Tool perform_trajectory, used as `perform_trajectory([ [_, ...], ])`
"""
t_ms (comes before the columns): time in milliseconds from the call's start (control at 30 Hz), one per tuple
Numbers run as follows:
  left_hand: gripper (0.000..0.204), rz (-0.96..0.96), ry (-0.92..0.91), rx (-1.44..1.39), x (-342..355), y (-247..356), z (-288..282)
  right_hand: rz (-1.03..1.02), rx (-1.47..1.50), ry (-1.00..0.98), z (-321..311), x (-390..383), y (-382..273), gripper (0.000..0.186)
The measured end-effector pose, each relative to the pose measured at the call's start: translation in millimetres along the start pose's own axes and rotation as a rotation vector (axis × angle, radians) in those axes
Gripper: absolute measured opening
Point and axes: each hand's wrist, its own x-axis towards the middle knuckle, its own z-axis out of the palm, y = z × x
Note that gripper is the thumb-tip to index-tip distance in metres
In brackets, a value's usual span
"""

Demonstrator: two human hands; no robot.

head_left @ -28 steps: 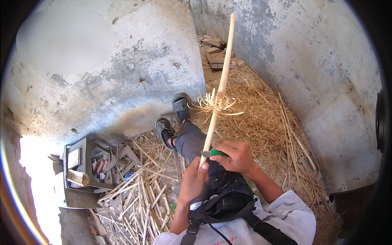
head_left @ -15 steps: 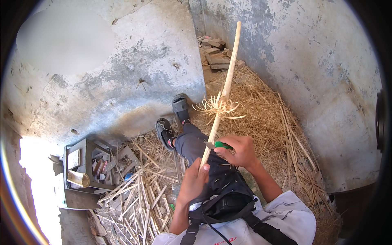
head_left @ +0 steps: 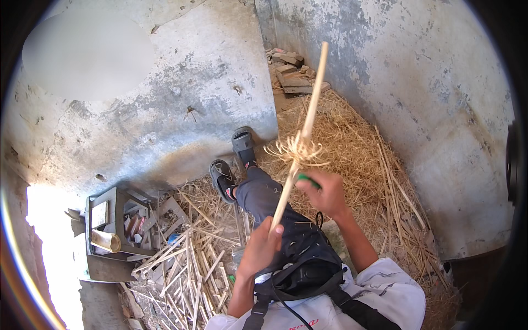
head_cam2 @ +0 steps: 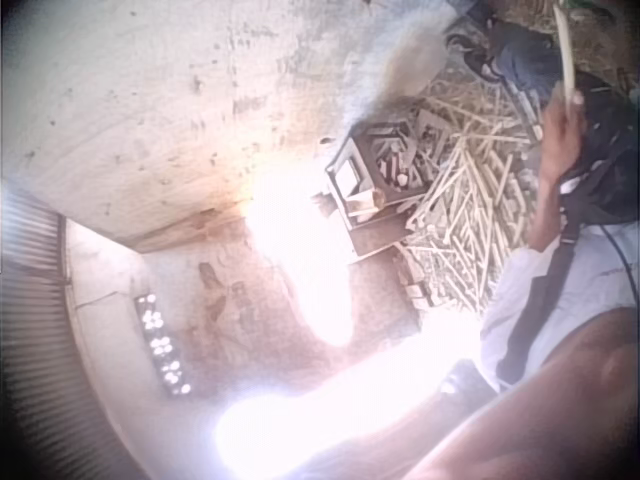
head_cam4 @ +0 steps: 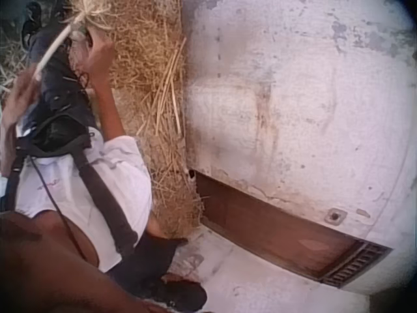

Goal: The person carves a wooden stick with a green utility knife, creating shavings while sitting in a room with a floor covered in straw.

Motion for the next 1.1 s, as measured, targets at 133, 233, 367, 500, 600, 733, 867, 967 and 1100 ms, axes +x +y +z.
perform_trajectory([
  [133, 0.035, 0.023, -0.021, -0.173, -6, -21, 9, 0.057, -0.040, -0.075, -17, 17, 24, 0.028],
  [233, 0.035, -0.028, -0.010, -0.194, -7, -20, 6, 0.174, 0.050, -0.156, -17, 11, 19, 0.029],
  [367, 0.035, -0.035, 0.020, -0.227, -3, -16, 6, 0.230, 0.200, -0.209, -12, 0, 1, 0.031],
  [500, 0.035, 0.003, 0.013, -0.295, 0, -18, 3, 0.183, 0.073, -0.341, -12, -5, -23, 0.033],
  [600, 0.034, -0.029, -0.042, -0.393, -1, -17, 0, 0.088, 0.040, -0.340, -10, -10, -25, 0.035],
  [733, 0.027, -0.032, -0.096, -0.348, -2, -8, -8, 0.030, 0.062, -0.305, -7, -14, -25, 0.036],
  [867, 0.022, -0.021, -0.104, -0.326, 1, -4, -9, -0.014, 0.061, -0.312, -5, -14, -23, 0.038],
  [967, 0.022, -0.044, -0.065, -0.376, 5, -10, -7, 0.086, 0.053, -0.263, -3, -16, -23, 0.040],
  [1100, 0.023, 0.009, 0.023, -0.378, 7, -14, -3, 0.204, 0.071, -0.164, -7, -16, -13, 0.043],
])
